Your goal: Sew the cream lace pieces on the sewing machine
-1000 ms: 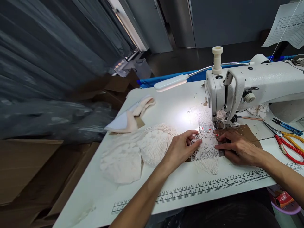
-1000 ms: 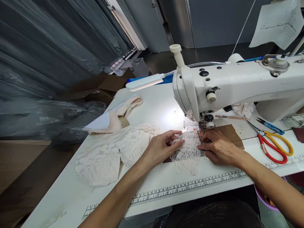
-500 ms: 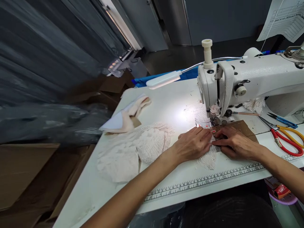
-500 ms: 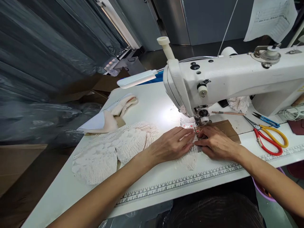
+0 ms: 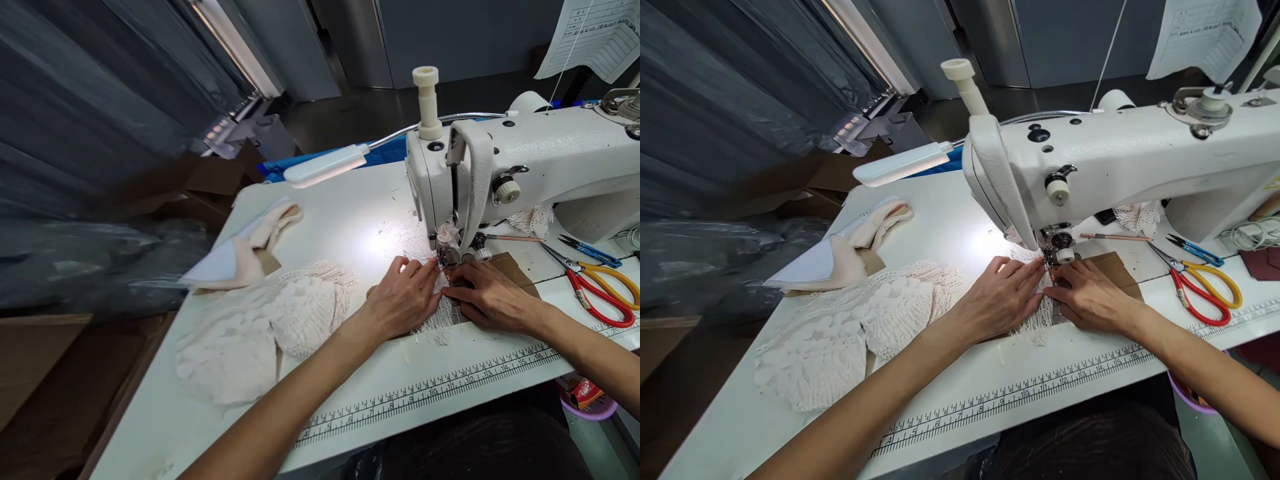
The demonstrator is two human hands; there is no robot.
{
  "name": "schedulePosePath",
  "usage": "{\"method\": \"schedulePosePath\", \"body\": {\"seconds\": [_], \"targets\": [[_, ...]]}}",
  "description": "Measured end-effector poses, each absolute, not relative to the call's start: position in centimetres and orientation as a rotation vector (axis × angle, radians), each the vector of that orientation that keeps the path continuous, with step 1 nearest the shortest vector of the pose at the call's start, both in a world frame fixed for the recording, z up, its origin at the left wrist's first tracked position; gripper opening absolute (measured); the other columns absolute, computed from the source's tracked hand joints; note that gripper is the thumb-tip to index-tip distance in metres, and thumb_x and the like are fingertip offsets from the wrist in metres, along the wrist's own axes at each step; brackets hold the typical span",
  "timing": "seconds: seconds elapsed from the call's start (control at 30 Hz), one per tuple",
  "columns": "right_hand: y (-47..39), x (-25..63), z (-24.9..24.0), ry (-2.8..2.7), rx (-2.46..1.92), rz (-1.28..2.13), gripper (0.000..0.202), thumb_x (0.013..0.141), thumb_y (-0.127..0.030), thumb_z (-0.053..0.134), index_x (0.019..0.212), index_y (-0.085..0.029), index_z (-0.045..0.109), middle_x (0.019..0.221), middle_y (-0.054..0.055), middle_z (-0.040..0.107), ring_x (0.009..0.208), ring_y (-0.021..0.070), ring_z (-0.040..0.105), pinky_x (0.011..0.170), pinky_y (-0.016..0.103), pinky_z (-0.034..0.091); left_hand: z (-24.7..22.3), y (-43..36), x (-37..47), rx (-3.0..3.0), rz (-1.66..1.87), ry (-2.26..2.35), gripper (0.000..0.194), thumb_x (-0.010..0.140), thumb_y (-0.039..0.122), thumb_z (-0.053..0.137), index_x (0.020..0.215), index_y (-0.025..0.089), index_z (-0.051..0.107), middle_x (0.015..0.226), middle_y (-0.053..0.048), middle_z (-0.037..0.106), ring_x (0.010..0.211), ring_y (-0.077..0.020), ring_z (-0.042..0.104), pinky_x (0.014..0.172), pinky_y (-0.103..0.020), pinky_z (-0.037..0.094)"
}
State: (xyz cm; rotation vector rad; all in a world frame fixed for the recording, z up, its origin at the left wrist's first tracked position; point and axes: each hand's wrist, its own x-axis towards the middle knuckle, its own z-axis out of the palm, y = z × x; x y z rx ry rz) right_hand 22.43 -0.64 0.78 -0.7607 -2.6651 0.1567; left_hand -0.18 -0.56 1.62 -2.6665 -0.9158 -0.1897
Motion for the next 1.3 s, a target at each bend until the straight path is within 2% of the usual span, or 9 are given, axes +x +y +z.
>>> {"method": "schedulePosePath", "body": {"seconds": [0.23, 0.43, 0.97, 1.3], "targets": [[-0.5, 22.3, 0.4, -2.625, -0.837, 0.156, 0.029, 0.096, -0.017, 0.044, 0.116, -0.017, 0.065, 0.109, 0.014, 0.059, 0.101, 0.0248, 0.052, 0.086, 0.041, 0.049, 1.4, 0.1, -0.5, -2.724, -0.299, -0.988, 0.047, 0.103, 0.036, 0.031, 0.125, 0.006, 0.060, 0.131, -0.018, 0.064, 0.098, -0.0287, 0.060, 0.084, -0.045, 0.043], [-0.8, 22.1, 0.5, -2.650, -0.894, 0.167, 0.032, 0.094, -0.016, 0.045, 0.121, -0.020, 0.062, 0.112, 0.013, 0.058, 0.104, 0.0255, 0.051, 0.087, 0.043, 0.049, 1.2, 0.0, -0.8, -2.774, -0.378, -1.037, 0.046, 0.103, 0.037, 0.032, 0.127, 0.009, 0.060, 0.132, -0.016, 0.064, 0.103, -0.0291, 0.059, 0.089, -0.048, 0.043], [-0.9, 22.2, 0.3, -2.566, -0.913, 0.271, 0.032, 0.096, -0.018, 0.043, 0.121, -0.017, 0.064, 0.113, 0.015, 0.058, 0.108, 0.0271, 0.051, 0.092, 0.046, 0.050, 0.4, 0.1, -0.7, -2.807, -0.510, -1.111, 0.043, 0.100, 0.035, 0.039, 0.132, 0.016, 0.058, 0.132, -0.013, 0.065, 0.108, -0.0290, 0.060, 0.097, -0.055, 0.042], [-0.6, 22.4, 0.2, -2.565, -0.872, 0.272, 0.033, 0.096, -0.019, 0.044, 0.122, -0.019, 0.064, 0.111, 0.013, 0.060, 0.106, 0.0254, 0.053, 0.092, 0.045, 0.052, 0.2, -0.1, -0.6, -2.752, -0.531, -1.097, 0.041, 0.099, 0.036, 0.042, 0.127, 0.013, 0.061, 0.133, -0.013, 0.064, 0.109, -0.0290, 0.061, 0.106, -0.058, 0.038]]}}
